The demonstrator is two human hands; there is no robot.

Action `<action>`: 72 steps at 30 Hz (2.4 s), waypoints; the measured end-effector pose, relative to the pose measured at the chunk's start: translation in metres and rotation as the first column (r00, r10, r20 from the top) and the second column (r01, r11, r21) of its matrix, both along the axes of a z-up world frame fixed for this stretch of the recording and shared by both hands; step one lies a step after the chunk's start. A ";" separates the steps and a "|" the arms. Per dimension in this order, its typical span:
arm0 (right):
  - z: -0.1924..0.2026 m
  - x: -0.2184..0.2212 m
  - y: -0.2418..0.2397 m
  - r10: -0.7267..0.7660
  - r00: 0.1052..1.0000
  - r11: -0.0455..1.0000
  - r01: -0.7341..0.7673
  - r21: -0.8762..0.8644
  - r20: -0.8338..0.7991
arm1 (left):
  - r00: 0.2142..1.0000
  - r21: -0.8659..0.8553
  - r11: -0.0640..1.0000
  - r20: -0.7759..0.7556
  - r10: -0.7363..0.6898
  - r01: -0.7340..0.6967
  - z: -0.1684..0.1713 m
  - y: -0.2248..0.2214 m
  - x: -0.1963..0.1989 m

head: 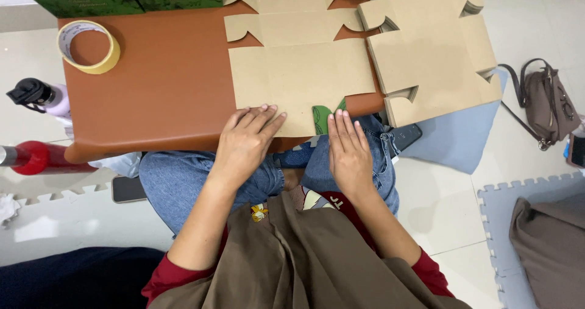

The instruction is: Folding and assembling cardboard boxes from flat printed templates by following pre-scored lines and tucking in flaps.

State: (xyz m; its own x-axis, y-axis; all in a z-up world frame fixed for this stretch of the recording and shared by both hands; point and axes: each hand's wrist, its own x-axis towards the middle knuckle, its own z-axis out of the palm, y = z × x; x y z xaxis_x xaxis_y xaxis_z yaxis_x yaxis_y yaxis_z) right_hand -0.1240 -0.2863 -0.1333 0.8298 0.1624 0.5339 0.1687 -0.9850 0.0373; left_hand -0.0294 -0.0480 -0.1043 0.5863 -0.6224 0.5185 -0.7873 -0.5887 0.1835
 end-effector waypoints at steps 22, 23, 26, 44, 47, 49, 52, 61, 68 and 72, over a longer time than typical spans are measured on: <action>0.030 0.020 -0.006 0.080 0.987 0.994 -0.068 0.085 -0.140 | 0.942 -0.570 0.762 -0.292 0.164 -0.309 -0.001 -0.028 -0.014; 0.037 0.019 -0.003 0.089 0.980 0.991 -0.069 0.117 -0.176 | 0.968 -0.494 0.839 -0.208 0.139 -0.226 -0.010 -0.031 -0.017; 0.041 0.018 -0.003 0.117 0.971 0.971 -0.069 0.230 -0.206 | 0.985 -0.378 0.911 -0.106 0.133 -0.164 -0.014 -0.036 -0.022; 0.036 0.033 0.012 -0.113 0.990 0.830 0.142 0.539 -0.087 | 0.897 -0.229 0.867 -0.095 0.433 -0.442 -0.002 -0.058 -0.036; 0.022 0.036 0.007 -0.075 0.997 0.847 0.066 0.527 -0.003 | 0.934 -0.267 0.895 -0.118 0.337 -0.357 -0.006 -0.058 -0.032; 0.022 0.037 0.003 -0.068 0.998 0.867 0.052 0.496 0.014 | 0.956 -0.301 0.908 -0.115 0.270 -0.292 -0.005 -0.057 -0.026; 0.030 0.040 -0.007 -0.041 0.998 0.927 0.055 0.371 -0.046 | 0.963 -0.233 0.939 -0.157 0.221 -0.253 0.000 -0.056 -0.019; 0.065 0.077 -0.016 0.052 0.885 0.974 0.056 0.218 -0.463 | 0.921 0.093 0.973 -0.315 0.230 -0.211 0.009 -0.064 0.027; 0.062 0.135 -0.021 0.111 0.892 0.959 0.020 0.282 -0.439 | 0.873 0.151 0.955 -0.389 0.294 -0.255 -0.005 -0.091 0.086; 0.046 0.141 -0.025 0.108 0.901 0.952 0.029 0.306 -0.420 | 0.896 0.140 0.955 -0.333 0.293 -0.260 -0.018 -0.093 0.092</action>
